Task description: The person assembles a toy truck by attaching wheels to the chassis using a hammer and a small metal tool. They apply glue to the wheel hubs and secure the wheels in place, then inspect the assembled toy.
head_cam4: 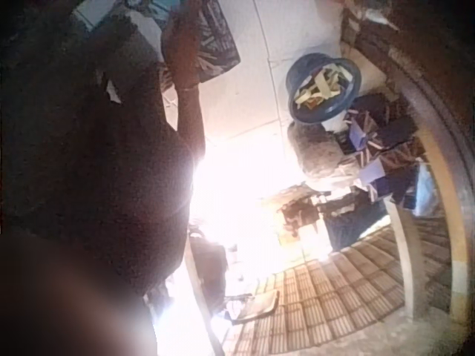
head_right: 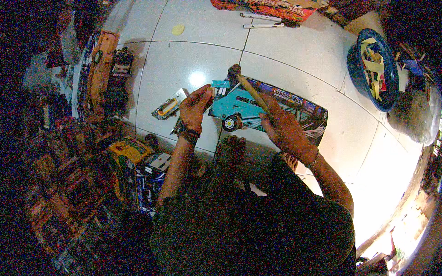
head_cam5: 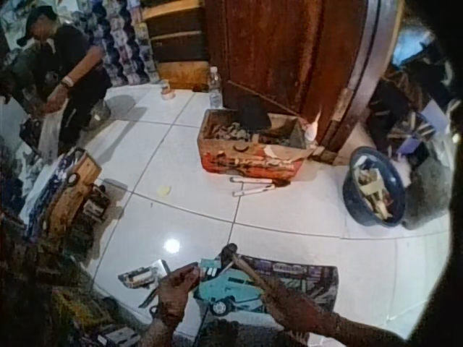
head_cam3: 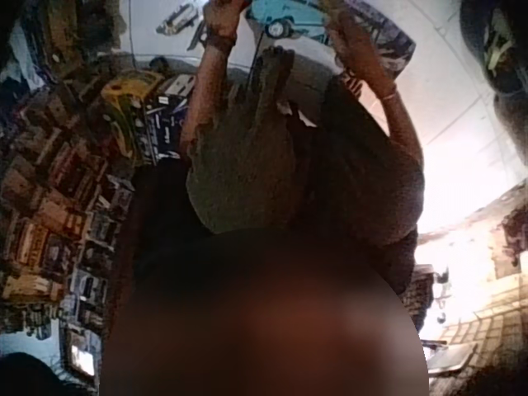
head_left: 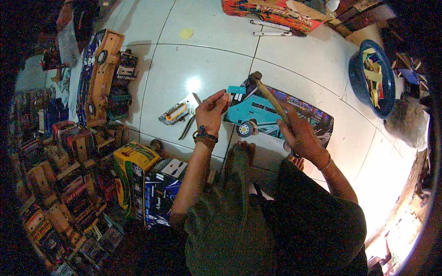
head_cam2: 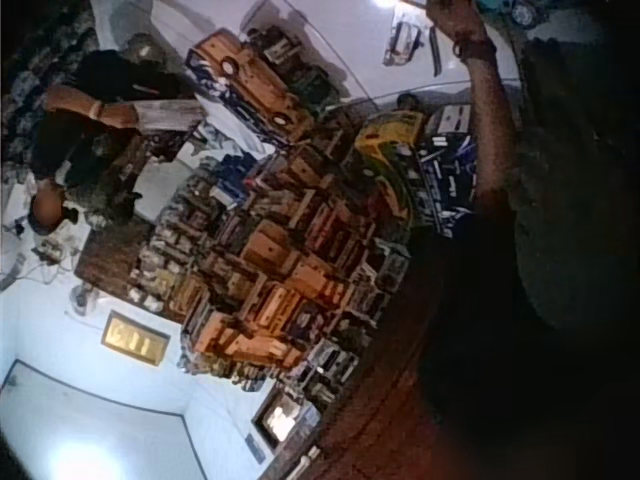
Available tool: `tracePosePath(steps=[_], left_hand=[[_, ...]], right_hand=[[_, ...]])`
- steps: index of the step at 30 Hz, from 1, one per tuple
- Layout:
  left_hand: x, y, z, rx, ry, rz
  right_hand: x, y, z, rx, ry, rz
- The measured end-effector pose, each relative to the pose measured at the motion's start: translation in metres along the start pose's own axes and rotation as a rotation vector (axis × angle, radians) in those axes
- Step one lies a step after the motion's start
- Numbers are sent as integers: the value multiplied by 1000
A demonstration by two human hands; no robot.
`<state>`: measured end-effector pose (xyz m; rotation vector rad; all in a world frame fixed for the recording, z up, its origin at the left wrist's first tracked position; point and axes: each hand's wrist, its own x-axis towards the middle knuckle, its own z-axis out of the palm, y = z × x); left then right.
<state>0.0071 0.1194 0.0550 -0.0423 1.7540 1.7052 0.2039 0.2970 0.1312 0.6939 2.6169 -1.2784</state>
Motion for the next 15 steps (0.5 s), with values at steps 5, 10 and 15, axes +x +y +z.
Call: tracePosePath(steps=[5,10,15], left_hand=[[1,-1,1,-23,-2,-7],[1,-2,0,-22,-14,21],[2,-2,1,-16,2,6]], right_hand=[[16,2,3,-250,1,-134],[22,1,0,-515,-51,-171],[23,3,7,-772,49,-276]])
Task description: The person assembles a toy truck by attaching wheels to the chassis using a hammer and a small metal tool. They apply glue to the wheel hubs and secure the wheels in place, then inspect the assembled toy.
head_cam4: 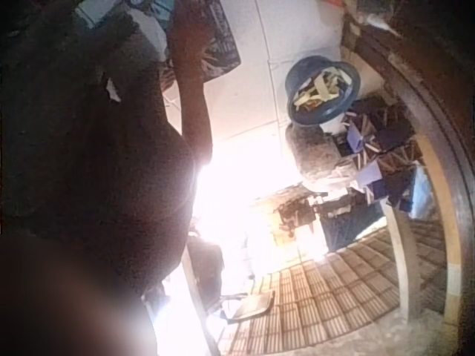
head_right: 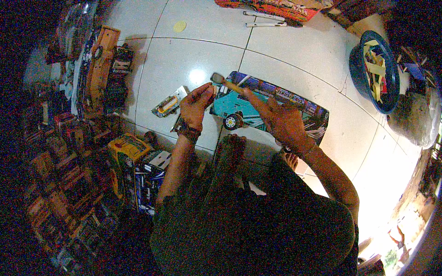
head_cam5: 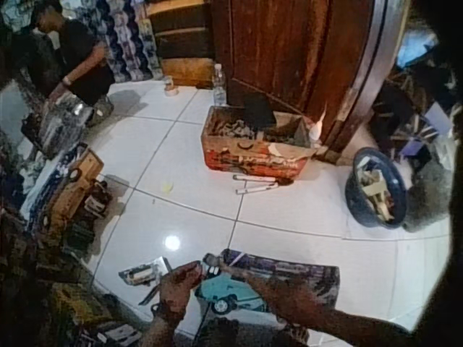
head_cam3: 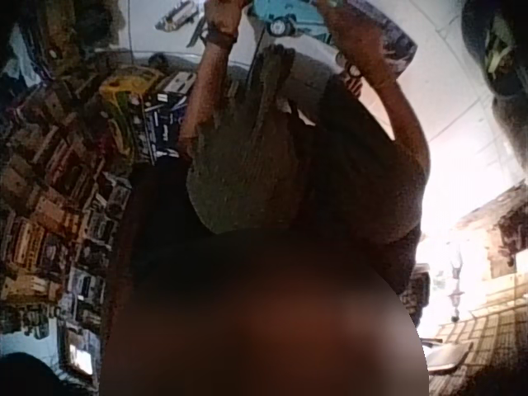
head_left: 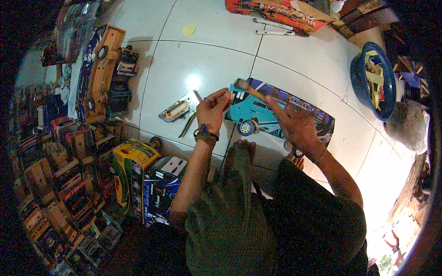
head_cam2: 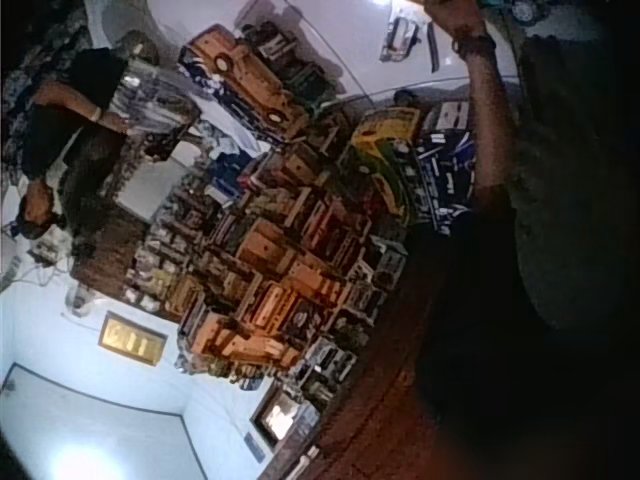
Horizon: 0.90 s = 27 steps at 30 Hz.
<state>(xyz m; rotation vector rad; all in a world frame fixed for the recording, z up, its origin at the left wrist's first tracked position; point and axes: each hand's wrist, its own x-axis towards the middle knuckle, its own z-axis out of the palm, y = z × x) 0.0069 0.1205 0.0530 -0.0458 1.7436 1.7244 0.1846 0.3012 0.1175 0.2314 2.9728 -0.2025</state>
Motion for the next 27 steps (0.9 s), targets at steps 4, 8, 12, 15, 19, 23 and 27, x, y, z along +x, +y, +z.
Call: tracePosePath(steps=[4,8,12,15,19,23,27], left_hand=[[0,4,2,44,19,-7],[-2,6,3,17,11,-26],[0,4,3,-3,12,-13],[1,3,2,-20,-11,4],[0,3,1,1,-1,-14],[-1,6,2,49,8,-18],[-2,7,4,-2,10,-31]], right_hand=[[3,-3,11,-140,93,3],[-4,-4,11,111,137,12],[-5,-4,10,138,-15,39],[-2,-8,13,245,61,92],[-8,-16,16,353,80,110],[-10,-18,16,294,111,127],[-8,-18,15,240,42,122]])
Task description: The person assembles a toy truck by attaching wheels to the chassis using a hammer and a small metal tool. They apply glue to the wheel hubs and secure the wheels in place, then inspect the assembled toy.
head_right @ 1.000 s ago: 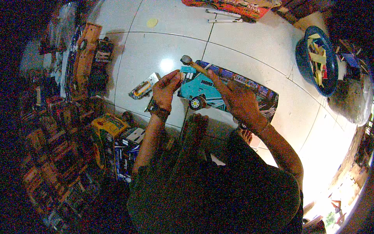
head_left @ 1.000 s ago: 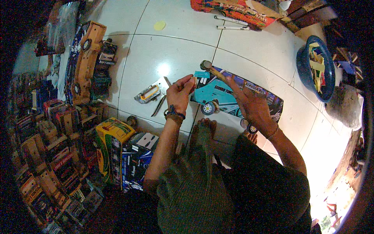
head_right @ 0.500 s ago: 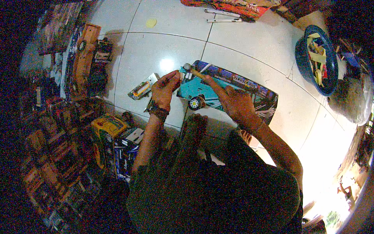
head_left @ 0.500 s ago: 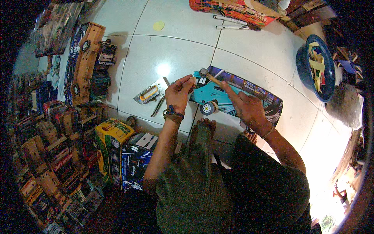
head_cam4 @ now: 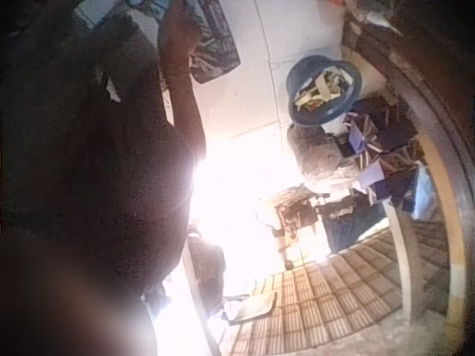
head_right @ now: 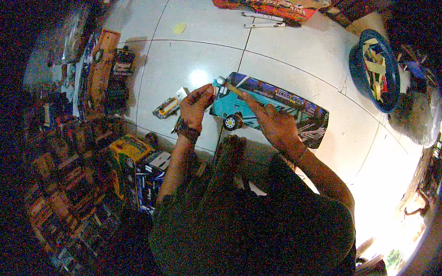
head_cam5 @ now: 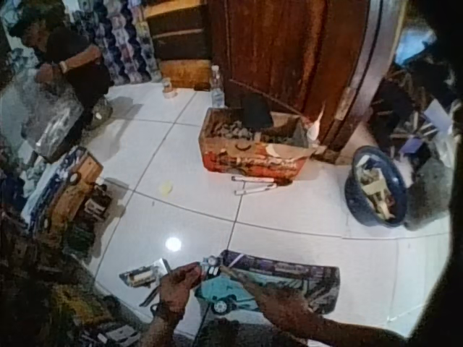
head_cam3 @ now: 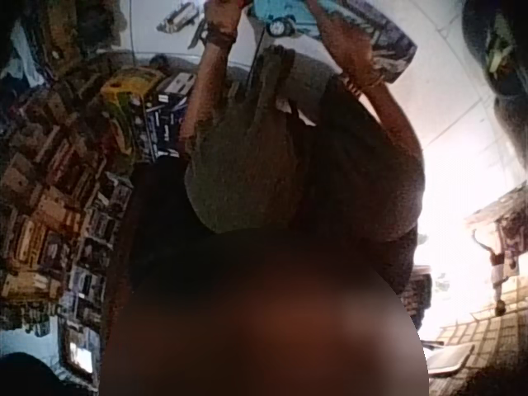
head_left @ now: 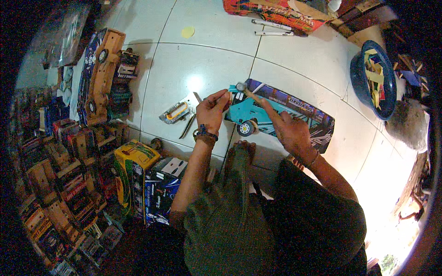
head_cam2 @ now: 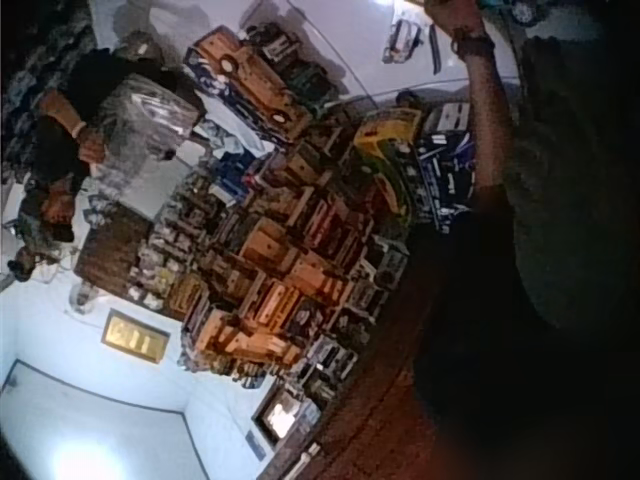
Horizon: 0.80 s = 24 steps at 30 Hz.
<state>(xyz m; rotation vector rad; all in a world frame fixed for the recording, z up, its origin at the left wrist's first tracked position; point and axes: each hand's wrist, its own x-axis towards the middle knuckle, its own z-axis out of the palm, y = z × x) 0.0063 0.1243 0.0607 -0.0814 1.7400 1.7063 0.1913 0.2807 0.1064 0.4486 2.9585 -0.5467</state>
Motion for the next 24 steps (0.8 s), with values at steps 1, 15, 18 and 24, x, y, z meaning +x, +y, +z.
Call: tracePosePath(steps=[1,15,18,24], left_hand=[[0,0,0,-3,3,-6],[5,-7,-4,42,-28,14],[5,-5,-4,30,-34,3],[4,-5,-4,51,-34,16]], right_hand=[[0,0,0,-55,-45,-3],[3,-1,-8,-85,-54,2],[2,0,-7,-97,35,-61],[4,6,-4,-67,74,-72]])
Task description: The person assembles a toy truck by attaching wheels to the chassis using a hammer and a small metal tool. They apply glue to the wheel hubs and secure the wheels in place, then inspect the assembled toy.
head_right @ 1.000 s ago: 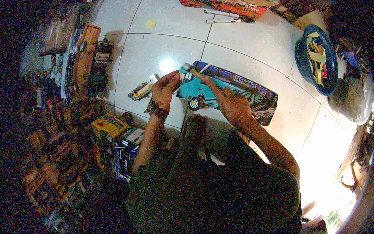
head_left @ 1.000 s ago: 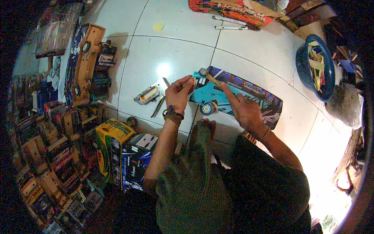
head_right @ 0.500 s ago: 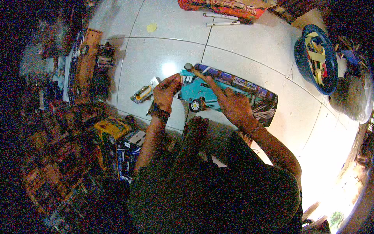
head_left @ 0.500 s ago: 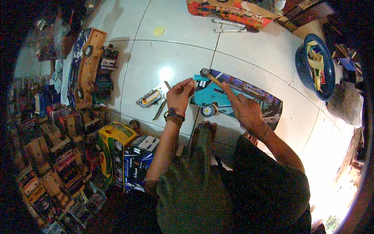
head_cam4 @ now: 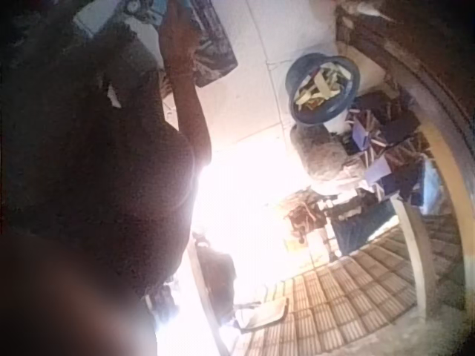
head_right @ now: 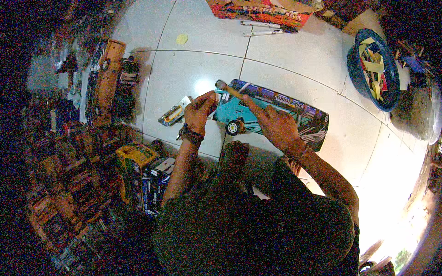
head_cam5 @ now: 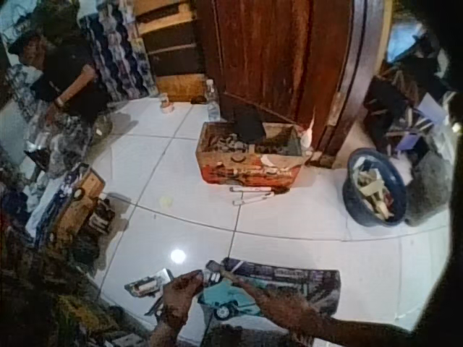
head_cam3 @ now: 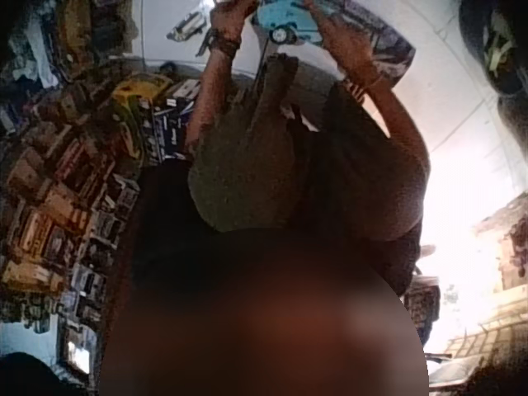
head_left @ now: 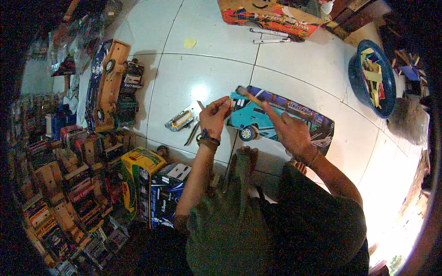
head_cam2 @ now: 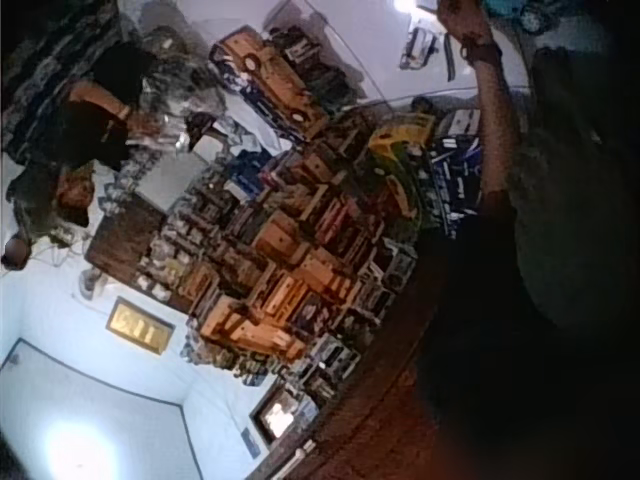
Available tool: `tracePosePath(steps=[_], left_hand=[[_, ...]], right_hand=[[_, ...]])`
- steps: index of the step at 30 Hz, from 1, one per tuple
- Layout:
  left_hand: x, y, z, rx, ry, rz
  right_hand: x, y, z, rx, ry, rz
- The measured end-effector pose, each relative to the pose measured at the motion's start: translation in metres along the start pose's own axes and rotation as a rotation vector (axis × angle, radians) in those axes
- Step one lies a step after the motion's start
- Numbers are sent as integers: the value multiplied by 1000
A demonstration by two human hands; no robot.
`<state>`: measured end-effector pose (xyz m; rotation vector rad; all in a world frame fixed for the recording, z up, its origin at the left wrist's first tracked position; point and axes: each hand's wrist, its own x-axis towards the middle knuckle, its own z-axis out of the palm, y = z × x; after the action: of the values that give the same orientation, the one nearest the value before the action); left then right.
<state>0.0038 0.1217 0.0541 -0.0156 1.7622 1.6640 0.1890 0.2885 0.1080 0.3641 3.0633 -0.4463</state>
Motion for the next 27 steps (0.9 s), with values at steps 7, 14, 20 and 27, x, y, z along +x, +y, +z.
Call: tracePosePath(steps=[7,14,20,27], left_hand=[[6,-10,-3,-12,-21,57],[-5,18,-13,158,3,-66],[10,96,-82,927,-372,165],[47,41,-141,1645,-578,38]], right_hand=[[21,5,-1,149,75,31],[82,6,14,451,50,142],[105,0,24,510,12,77],[105,-29,30,380,52,113]])
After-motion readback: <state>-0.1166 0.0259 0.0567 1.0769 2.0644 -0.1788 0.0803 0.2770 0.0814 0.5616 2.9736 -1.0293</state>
